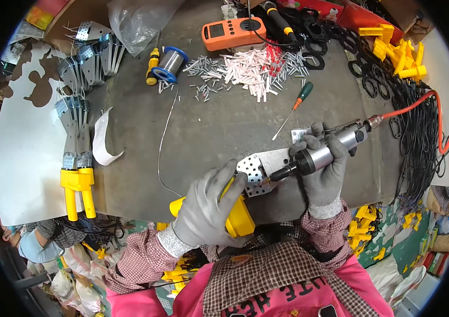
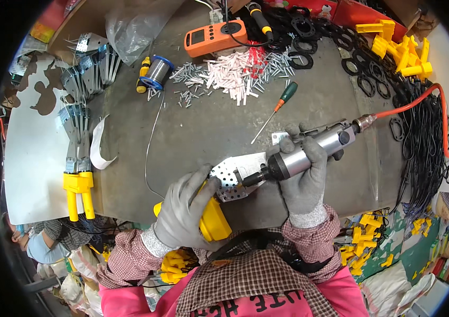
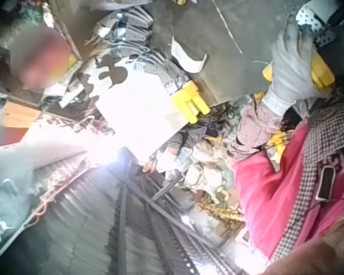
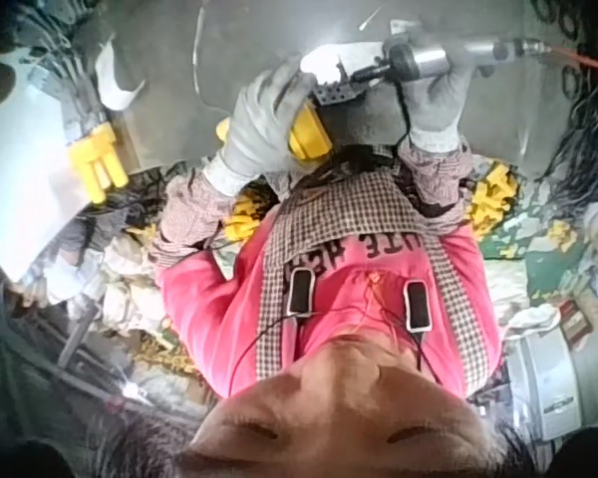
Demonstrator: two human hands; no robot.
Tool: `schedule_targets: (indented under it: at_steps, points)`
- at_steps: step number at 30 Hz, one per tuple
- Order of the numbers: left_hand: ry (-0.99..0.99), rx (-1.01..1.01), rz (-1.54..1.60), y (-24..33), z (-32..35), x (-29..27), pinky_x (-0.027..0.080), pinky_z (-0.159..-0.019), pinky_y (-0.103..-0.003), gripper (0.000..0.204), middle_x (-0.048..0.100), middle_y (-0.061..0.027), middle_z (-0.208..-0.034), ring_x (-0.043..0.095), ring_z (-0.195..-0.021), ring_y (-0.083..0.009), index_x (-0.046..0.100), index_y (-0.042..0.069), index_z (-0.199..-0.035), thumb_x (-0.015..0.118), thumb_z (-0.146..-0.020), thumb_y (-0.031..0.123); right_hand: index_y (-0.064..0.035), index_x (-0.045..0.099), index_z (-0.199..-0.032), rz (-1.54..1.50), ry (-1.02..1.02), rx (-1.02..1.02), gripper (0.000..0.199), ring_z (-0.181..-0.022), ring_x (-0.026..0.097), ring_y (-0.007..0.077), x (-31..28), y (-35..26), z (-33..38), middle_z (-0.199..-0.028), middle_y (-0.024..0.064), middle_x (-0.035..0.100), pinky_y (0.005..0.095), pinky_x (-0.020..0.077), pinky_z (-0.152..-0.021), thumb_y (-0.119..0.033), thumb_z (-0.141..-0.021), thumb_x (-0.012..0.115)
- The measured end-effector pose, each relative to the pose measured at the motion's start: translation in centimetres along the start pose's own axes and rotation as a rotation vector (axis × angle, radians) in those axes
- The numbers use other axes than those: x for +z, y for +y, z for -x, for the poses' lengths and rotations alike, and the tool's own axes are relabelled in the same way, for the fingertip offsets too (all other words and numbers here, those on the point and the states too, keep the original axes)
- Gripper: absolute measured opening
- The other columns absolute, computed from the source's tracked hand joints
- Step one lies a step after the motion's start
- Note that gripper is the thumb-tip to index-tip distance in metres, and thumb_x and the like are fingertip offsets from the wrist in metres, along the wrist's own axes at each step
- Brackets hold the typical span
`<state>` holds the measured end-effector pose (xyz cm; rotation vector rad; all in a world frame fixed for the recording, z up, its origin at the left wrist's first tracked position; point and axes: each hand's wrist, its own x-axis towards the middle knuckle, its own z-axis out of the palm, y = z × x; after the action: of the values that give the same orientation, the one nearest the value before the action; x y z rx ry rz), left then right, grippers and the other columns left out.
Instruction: Assembling and soldering components of a yellow electronic device on a workbench.
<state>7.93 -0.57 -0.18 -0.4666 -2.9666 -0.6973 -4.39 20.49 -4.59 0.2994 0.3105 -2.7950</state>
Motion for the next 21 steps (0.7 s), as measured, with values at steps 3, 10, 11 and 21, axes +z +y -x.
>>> schedule_targets:
  at_steps: [3,10,11,21]
  points:
    - [-0.01,-0.016,-0.028,-0.1,-0.1,-0.1,0.044,-0.093,-0.047,0.109,0.045,-0.0228,-0.141,0.053,-0.116,-0.0408,0.05,0.004,-0.134,0.09,-0.042,0.047,-0.0067,0.052,-0.121,-0.018,0.014,0.006,0.034,-0.088,0.057,0.0186,0.4,0.3,0.1,-0.11,0.0092,0.056,0.0423,0.0484,-0.089,-0.007,-0.09,0.064]
    - [-0.005,0.006,-0.001,-0.2,-0.1,0.0,0.045,-0.092,-0.047,0.107,0.044,-0.0224,-0.142,0.052,-0.117,-0.0394,0.051,0.003,-0.133,0.089,-0.043,0.046,-0.0068,0.051,-0.122,0.01,0.027,0.009,0.035,-0.088,0.056,0.0183,0.0,0.2,0.0,-0.107,0.009,0.056,0.0424,0.0483,-0.088,-0.007,-0.09,0.064]
    - [-0.028,0.004,0.002,-0.2,-0.2,-0.1,0.045,-0.094,-0.047,0.107,0.042,-0.022,-0.144,0.05,-0.119,-0.0379,0.05,0.002,-0.133,0.089,-0.044,0.047,-0.0069,0.051,-0.122,0.015,0.024,0.009,0.035,-0.088,0.056,0.0183,0.0,0.2,0.0,-0.107,0.009,0.055,0.0424,0.0483,-0.088,-0.007,-0.09,0.064]
    - [0.041,0.037,-0.076,0.4,-0.6,0.0,0.044,-0.093,-0.046,0.101,0.049,-0.0224,-0.136,0.054,-0.115,-0.0405,0.054,-0.001,-0.127,0.087,-0.047,0.05,-0.005,0.047,-0.125,0.177,-0.085,-0.082,0.037,-0.088,0.058,0.0177,0.4,1.3,0.6,-0.101,0.0078,0.058,0.0439,0.0499,-0.089,-0.014,-0.093,0.062]
